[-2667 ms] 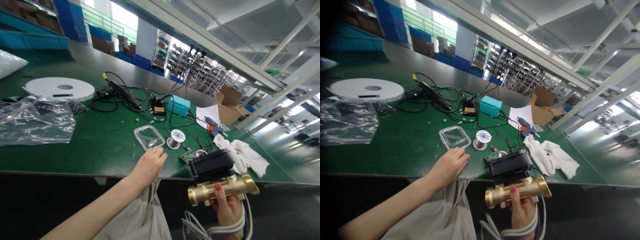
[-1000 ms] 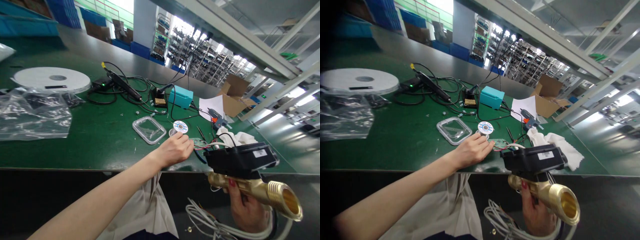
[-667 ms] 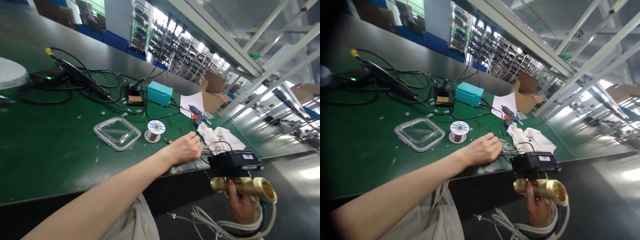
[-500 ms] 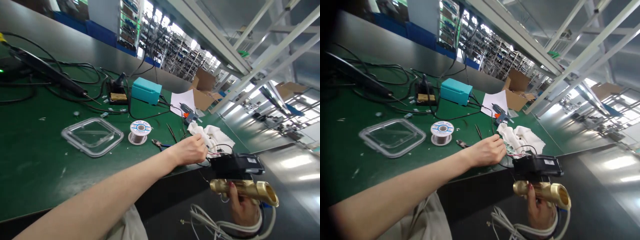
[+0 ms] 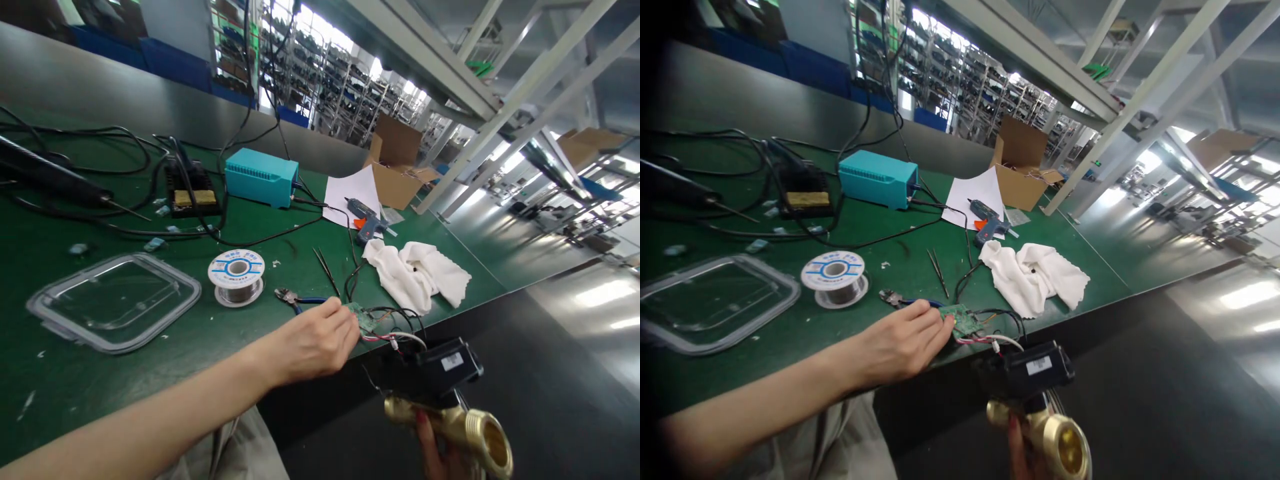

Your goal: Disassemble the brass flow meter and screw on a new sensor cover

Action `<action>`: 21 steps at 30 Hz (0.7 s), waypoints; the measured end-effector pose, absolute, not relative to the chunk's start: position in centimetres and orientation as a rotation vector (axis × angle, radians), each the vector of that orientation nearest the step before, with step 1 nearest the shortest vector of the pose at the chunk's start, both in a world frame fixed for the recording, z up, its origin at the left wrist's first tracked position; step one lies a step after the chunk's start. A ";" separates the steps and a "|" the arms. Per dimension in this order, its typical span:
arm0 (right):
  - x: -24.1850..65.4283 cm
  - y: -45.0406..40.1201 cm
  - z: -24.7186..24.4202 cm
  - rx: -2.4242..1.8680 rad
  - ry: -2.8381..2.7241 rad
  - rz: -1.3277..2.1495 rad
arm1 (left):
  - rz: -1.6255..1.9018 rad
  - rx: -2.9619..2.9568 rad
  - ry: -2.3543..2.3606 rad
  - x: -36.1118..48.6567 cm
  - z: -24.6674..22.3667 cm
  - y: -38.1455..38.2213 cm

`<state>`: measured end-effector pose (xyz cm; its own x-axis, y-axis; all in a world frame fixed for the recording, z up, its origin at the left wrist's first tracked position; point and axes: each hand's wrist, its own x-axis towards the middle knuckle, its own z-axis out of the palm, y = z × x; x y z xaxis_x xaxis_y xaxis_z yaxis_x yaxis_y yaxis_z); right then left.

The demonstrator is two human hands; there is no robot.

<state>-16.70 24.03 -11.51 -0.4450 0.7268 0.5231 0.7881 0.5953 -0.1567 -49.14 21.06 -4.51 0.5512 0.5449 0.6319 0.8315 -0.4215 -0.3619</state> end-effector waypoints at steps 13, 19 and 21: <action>-21.0 30.1 -6.0 -0.977 -2.242 -0.584 | -0.554 -2.073 -1.246 -48.5 -4.6 26.2; -19.6 29.5 -9.4 -0.950 -2.397 -0.692 | -0.528 -2.088 -1.200 -48.1 -4.8 25.4; -20.0 29.6 -10.0 -0.956 -2.452 -0.561 | -0.500 -2.116 -1.206 -48.2 -5.2 25.4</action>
